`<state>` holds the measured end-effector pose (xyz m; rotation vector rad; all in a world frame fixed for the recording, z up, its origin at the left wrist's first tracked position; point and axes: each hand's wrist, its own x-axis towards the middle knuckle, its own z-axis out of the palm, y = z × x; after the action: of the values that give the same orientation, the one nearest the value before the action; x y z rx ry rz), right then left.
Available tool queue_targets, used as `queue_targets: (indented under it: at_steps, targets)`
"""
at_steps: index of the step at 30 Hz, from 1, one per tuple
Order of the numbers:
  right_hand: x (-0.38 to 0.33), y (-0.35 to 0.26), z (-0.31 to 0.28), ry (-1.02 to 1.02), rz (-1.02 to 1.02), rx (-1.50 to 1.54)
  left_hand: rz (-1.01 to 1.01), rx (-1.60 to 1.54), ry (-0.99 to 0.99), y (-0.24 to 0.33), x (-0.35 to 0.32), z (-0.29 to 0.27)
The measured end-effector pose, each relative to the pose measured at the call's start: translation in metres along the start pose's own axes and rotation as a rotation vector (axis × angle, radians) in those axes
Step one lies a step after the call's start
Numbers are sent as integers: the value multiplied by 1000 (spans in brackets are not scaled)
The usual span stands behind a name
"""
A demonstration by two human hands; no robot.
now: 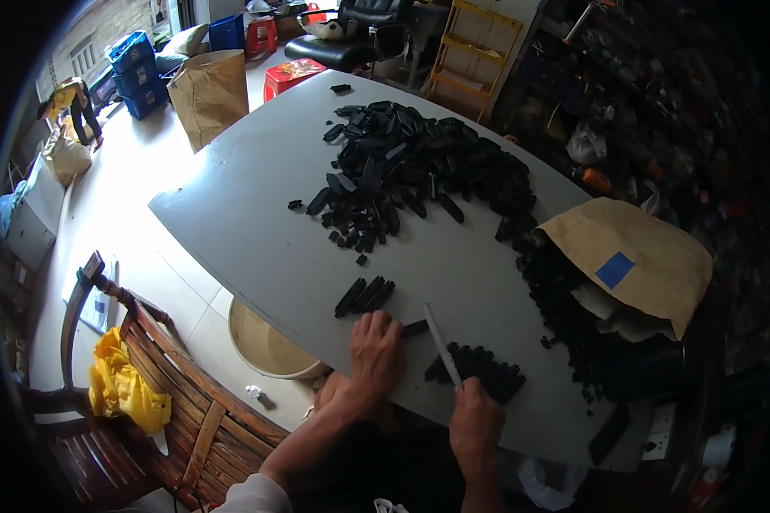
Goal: Sorting and counting small black plastic industrial components on a white table.
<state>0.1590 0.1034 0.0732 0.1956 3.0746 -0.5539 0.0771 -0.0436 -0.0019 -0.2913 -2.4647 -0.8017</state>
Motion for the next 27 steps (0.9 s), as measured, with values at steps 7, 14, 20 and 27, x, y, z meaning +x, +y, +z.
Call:
queue_targets:
  at_steps: [7,14,20,27]
  targets:
    - [9,-15,-8,13,57,11,-42,-39,-60,7,-3,0]
    - [11,-13,14,-30,-33,-227,-23,-45,-79,3,-6,3]
    - [7,-19,-6,73,75,19,-41,-41,-54,5,-7,2]
    - [16,-10,6,-27,-66,-124,-36,-37,-38,2,-5,4]
